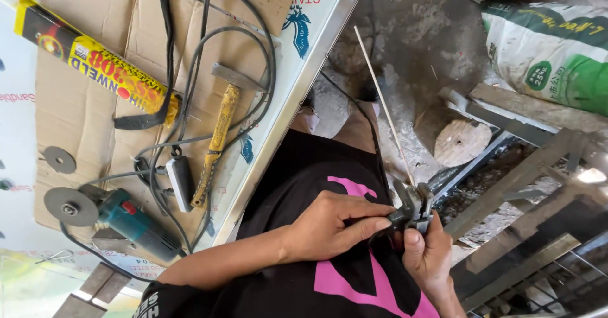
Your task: The person performs stick arc welding on a metal workpiece at a workbench, holding the electrode holder in one hand and the workpiece in the other. The person strikes welding arcs producing sparks and smoke, pauses to reposition the workpiece, chips at it with a hammer, and resumes welding.
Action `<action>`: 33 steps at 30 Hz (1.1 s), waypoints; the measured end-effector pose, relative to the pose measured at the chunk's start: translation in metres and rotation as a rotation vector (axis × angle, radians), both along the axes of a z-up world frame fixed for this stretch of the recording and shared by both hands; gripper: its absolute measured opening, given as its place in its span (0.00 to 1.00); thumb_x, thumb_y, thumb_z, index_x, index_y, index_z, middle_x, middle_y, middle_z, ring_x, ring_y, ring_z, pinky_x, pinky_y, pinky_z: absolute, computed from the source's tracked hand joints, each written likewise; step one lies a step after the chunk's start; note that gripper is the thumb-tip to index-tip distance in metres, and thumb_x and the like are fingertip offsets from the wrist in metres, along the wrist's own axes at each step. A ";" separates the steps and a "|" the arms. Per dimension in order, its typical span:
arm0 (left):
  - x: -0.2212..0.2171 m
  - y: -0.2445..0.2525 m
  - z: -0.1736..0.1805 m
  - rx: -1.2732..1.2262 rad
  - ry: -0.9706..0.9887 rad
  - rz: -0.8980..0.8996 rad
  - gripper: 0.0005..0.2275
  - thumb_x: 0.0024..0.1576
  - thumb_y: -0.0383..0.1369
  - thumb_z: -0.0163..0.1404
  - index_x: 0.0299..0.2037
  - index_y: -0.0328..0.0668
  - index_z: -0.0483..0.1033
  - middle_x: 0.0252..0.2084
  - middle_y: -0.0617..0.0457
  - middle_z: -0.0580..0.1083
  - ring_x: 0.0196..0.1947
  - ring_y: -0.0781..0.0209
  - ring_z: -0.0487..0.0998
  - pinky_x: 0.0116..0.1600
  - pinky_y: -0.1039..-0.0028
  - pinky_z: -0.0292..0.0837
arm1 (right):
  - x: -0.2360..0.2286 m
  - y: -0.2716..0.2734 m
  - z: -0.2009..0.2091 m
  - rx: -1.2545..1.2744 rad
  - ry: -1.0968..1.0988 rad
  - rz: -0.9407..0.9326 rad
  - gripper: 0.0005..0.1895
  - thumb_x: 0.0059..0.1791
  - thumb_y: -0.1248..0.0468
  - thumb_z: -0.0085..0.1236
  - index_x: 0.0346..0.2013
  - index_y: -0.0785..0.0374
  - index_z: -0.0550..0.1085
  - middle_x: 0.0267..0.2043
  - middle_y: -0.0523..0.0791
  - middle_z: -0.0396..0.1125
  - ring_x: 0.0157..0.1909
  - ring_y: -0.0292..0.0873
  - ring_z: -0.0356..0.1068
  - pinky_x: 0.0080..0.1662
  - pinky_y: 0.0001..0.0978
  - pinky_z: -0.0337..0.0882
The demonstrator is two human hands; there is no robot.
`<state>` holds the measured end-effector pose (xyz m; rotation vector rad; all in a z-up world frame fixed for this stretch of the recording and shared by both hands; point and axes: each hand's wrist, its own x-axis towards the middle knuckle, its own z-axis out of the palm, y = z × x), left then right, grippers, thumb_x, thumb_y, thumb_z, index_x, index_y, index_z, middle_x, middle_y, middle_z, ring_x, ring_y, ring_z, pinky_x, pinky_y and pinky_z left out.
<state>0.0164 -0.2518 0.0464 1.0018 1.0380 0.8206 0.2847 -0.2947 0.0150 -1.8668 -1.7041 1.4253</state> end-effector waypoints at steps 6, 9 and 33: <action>0.003 0.001 -0.006 -0.019 -0.047 0.044 0.10 0.62 0.29 0.57 0.51 0.34 0.81 0.34 0.46 0.80 0.32 0.61 0.83 0.38 0.76 0.76 | -0.004 -0.001 -0.001 -0.015 -0.011 -0.003 0.25 0.52 0.43 0.49 0.40 0.65 0.71 0.23 0.43 0.73 0.25 0.41 0.75 0.31 0.34 0.72; 0.006 0.000 -0.009 0.000 -0.093 0.106 0.09 0.62 0.29 0.58 0.49 0.33 0.81 0.35 0.47 0.80 0.34 0.62 0.84 0.39 0.76 0.77 | 0.005 -0.005 -0.002 -0.050 -0.068 0.030 0.26 0.51 0.42 0.49 0.41 0.64 0.71 0.23 0.44 0.73 0.26 0.44 0.76 0.32 0.36 0.73; 0.005 0.003 -0.013 -0.039 -0.176 0.092 0.08 0.61 0.28 0.60 0.46 0.30 0.82 0.31 0.50 0.80 0.28 0.69 0.81 0.31 0.82 0.72 | 0.014 -0.010 -0.003 -0.062 -0.130 0.083 0.32 0.50 0.40 0.48 0.50 0.67 0.68 0.26 0.50 0.70 0.25 0.51 0.75 0.29 0.42 0.71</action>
